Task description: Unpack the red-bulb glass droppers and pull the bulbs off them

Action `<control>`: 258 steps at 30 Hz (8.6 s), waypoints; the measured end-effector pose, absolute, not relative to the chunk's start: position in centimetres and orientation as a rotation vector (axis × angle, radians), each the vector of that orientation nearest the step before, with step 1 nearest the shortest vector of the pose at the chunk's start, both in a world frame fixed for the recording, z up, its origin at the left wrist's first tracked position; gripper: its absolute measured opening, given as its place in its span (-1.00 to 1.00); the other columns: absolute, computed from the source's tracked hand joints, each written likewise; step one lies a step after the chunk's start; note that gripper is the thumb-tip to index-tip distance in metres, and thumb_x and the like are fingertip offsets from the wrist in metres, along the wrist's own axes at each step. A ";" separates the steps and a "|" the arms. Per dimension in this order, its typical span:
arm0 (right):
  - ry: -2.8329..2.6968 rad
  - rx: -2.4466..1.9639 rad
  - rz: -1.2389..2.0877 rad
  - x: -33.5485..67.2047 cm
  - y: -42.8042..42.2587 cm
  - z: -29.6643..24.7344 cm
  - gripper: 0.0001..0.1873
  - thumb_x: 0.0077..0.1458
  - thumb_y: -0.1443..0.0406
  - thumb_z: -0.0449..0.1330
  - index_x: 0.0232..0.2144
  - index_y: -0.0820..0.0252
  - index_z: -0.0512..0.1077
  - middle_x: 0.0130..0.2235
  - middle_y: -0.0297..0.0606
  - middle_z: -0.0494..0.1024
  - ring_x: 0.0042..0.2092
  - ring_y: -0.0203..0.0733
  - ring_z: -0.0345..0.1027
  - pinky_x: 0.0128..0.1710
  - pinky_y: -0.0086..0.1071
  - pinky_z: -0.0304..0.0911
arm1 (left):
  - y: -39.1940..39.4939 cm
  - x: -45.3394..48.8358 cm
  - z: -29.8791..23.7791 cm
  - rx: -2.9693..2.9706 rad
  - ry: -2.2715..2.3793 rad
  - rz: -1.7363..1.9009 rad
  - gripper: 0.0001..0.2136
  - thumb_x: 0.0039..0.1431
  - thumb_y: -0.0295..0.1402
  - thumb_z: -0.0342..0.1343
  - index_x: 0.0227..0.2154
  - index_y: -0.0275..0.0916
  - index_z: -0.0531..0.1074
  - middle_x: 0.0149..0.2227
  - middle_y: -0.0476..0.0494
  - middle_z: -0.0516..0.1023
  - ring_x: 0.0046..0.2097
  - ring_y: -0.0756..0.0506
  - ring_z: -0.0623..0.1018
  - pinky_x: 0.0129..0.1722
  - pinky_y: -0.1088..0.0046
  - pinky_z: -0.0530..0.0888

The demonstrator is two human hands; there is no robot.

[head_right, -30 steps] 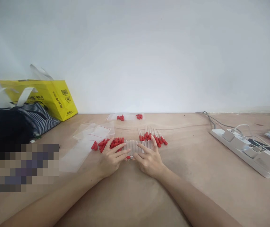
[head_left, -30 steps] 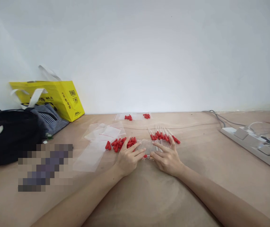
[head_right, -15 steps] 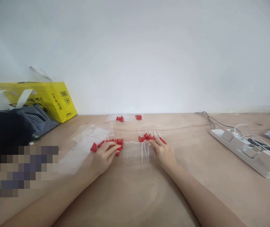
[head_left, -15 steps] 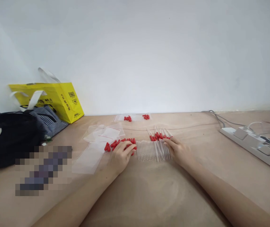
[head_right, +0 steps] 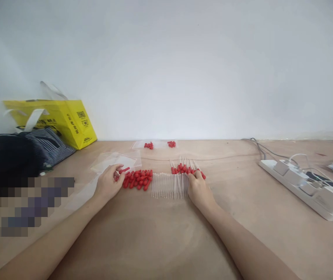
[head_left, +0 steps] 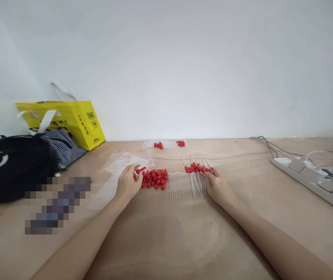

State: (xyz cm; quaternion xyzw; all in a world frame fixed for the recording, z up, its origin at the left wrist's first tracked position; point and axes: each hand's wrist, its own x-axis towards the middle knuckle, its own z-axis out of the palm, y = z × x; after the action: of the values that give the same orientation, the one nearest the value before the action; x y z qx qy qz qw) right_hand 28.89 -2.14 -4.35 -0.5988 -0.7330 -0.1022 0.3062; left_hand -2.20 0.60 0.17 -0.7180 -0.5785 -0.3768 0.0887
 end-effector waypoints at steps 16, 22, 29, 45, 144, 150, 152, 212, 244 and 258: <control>-1.867 -1.630 -0.307 27.8 -3.2 -2.9 -0.73 0.07 0.30 -0.04 -0.53 0.17 0.41 -0.41 -0.25 0.42 -0.43 -0.28 0.29 -0.52 -0.45 0.09 | 0.3 -2.3 0.7 -1.989 -1.783 -0.830 -0.73 0.01 -0.14 -0.03 -0.30 -0.21 0.34 -0.42 -0.03 0.52 -0.30 -0.18 0.43 -0.29 0.32 0.24; -1.643 -1.827 -0.403 30.2 -2.7 -1.8 -0.80 0.03 0.28 0.02 -0.41 0.09 0.45 -0.36 -0.29 0.46 -0.28 -0.21 0.28 -0.44 -0.43 0.05 | -1.3 -0.5 1.0 -2.006 -1.443 -0.922 -0.81 0.06 -0.26 -0.04 -0.36 -0.24 0.39 -0.35 -0.12 0.51 -0.28 -0.18 0.40 -0.31 0.32 0.22; -1.690 -1.950 -0.296 31.5 -1.5 -2.0 -0.71 0.04 0.12 0.01 -0.45 0.09 0.47 -0.42 -0.28 0.45 -0.28 -0.18 0.26 -0.43 -0.41 0.03 | -4.9 5.2 -0.2 -2.486 -1.034 -1.017 -0.90 0.03 -0.33 0.00 -0.47 -0.20 0.39 -0.40 -0.05 0.49 -0.31 -0.08 0.38 -0.26 0.31 0.18; -1.635 -1.840 -0.211 30.7 -1.3 -2.6 -0.71 0.04 0.16 0.01 -0.53 0.15 0.44 -0.48 -0.24 0.47 -0.43 -0.21 0.31 -0.53 -0.42 0.03 | -4.1 5.3 -1.0 -2.560 -1.101 -0.978 -0.88 0.04 -0.38 -0.01 -0.54 -0.18 0.39 -0.43 -0.02 0.49 -0.32 -0.06 0.37 -0.26 0.30 0.18; -1.995 -1.745 -0.240 29.7 -2.9 -3.3 -0.76 0.05 0.42 -0.08 -0.50 0.21 0.36 -0.41 -0.21 0.31 -0.44 -0.28 0.20 -0.42 -0.42 0.11 | -0.5 3.1 -1.6 -2.353 -1.257 -1.222 -0.74 0.13 -0.46 -0.16 -0.15 -0.28 0.32 -0.25 -0.18 0.29 -0.19 -0.08 0.38 -0.18 0.38 0.38; -1.988 -1.677 -0.205 29.9 -2.6 -4.2 -0.75 0.00 0.48 -0.09 -0.52 0.21 0.35 -0.40 -0.15 0.33 -0.34 -0.20 0.23 -0.33 -0.37 0.18 | 0.6 0.4 -0.2 -2.196 -1.424 -1.230 -0.77 0.08 -0.43 -0.15 -0.23 -0.28 0.34 -0.33 -0.15 0.36 -0.28 -0.07 0.41 -0.23 0.40 0.38; -1.977 -1.626 -0.210 29.8 -2.5 -4.3 -0.75 -0.03 0.50 -0.09 -0.45 0.23 0.36 -0.38 -0.14 0.33 -0.29 -0.18 0.23 -0.31 -0.36 0.19 | 1.1 -1.1 0.2 -2.093 -1.537 -1.208 -0.80 0.03 -0.41 -0.11 -0.28 -0.26 0.34 -0.36 -0.12 0.39 -0.34 -0.07 0.42 -0.28 0.43 0.38; -1.828 -1.137 0.035 22.8 -5.9 -2.1 -0.84 0.02 0.21 0.10 -0.50 0.16 0.38 -0.52 -0.34 0.39 -0.40 -0.26 0.24 -0.38 -0.38 0.07 | -3.2 7.0 -1.7 -2.613 -1.399 -1.384 -0.79 0.13 -0.26 -0.07 -0.26 -0.19 0.40 -0.36 -0.06 0.51 -0.26 -0.06 0.46 -0.26 0.34 0.35; -2.098 -0.898 -0.746 25.1 -3.5 -2.4 -0.84 0.07 0.42 0.03 -0.34 0.19 0.39 -0.47 -0.37 0.49 -0.22 -0.27 0.31 0.10 -0.11 -0.22 | -2.2 6.4 -1.6 -2.422 -0.856 -0.932 -0.77 0.18 -0.47 -0.13 -0.20 -0.21 0.39 -0.19 -0.06 0.52 -0.03 -0.15 0.40 0.11 0.00 -0.08; -2.073 -0.823 -0.755 24.9 -3.9 -3.0 -0.77 -0.01 0.49 -0.02 -0.42 0.16 0.39 -0.54 -0.41 0.49 -0.21 -0.28 0.33 0.10 -0.08 -0.25 | -2.7 6.6 -1.4 -2.504 -0.822 -0.943 -0.81 0.15 -0.45 -0.08 -0.34 -0.17 0.44 -0.24 0.01 0.54 -0.02 -0.11 0.40 0.13 -0.03 -0.13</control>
State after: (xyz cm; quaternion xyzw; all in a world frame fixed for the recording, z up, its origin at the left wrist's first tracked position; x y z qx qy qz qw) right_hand 24.92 -3.86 -3.01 -0.3228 -0.8132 -0.2961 0.3832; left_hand 6.55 -2.74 -1.45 -0.8815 -0.2894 -0.3319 0.1707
